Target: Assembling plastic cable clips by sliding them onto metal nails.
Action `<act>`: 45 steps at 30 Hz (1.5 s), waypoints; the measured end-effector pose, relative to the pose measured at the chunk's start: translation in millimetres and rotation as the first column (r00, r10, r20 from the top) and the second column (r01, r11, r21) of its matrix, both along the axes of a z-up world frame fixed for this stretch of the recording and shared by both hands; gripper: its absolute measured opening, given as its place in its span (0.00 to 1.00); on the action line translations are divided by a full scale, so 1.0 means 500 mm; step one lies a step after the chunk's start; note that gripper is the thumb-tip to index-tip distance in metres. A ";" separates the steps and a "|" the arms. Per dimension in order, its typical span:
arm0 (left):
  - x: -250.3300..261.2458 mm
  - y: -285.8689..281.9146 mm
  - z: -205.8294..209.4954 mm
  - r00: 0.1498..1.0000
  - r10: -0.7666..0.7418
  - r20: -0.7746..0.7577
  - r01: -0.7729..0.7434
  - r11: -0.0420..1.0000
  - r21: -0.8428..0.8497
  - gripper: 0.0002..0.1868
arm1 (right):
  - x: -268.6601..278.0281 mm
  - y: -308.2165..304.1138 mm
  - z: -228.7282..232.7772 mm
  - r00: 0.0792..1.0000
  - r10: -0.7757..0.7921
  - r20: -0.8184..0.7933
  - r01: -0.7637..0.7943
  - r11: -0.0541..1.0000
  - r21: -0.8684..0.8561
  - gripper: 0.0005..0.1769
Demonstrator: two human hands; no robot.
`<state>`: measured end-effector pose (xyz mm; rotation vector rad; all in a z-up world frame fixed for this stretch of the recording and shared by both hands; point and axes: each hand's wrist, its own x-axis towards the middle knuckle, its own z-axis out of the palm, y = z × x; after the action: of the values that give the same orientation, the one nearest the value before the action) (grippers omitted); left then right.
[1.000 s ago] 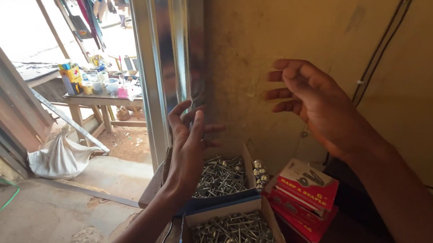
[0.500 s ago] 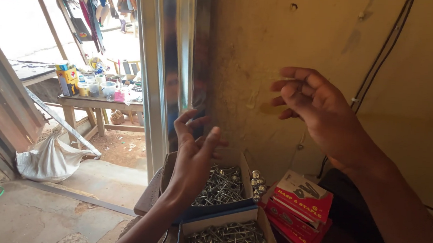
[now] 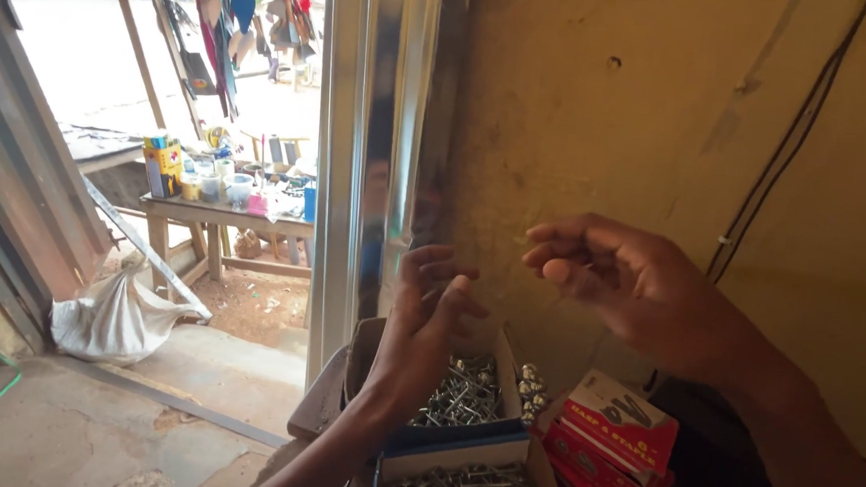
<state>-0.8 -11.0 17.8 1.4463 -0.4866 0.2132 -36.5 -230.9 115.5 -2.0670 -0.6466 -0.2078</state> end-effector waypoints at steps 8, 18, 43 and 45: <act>0.006 0.002 -0.011 1.000 -0.018 -0.020 0.017 0.999 -0.027 0.23 | -0.015 0.015 0.016 0.993 -0.120 -0.021 0.119 0.992 -0.040 0.26; -0.017 -0.014 -0.002 0.980 0.054 0.191 -0.119 0.930 0.348 0.18 | 0.004 0.000 -0.005 0.985 -0.169 -0.030 0.162 0.974 -0.157 0.26; -0.075 -0.049 0.031 0.986 -0.162 -0.048 0.147 0.681 0.717 0.18 | -0.008 -0.001 0.001 0.979 -0.205 -0.010 0.196 0.947 -0.255 0.28; -0.072 -0.047 0.025 0.986 -0.165 0.005 0.113 0.698 0.708 0.19 | -0.010 0.004 0.005 0.966 -0.255 -0.040 0.232 0.925 -0.300 0.28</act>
<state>-37.0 -34.5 30.2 2.1536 -0.7882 -0.0680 -41.3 -228.8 118.2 -2.4312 -0.3868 -0.1799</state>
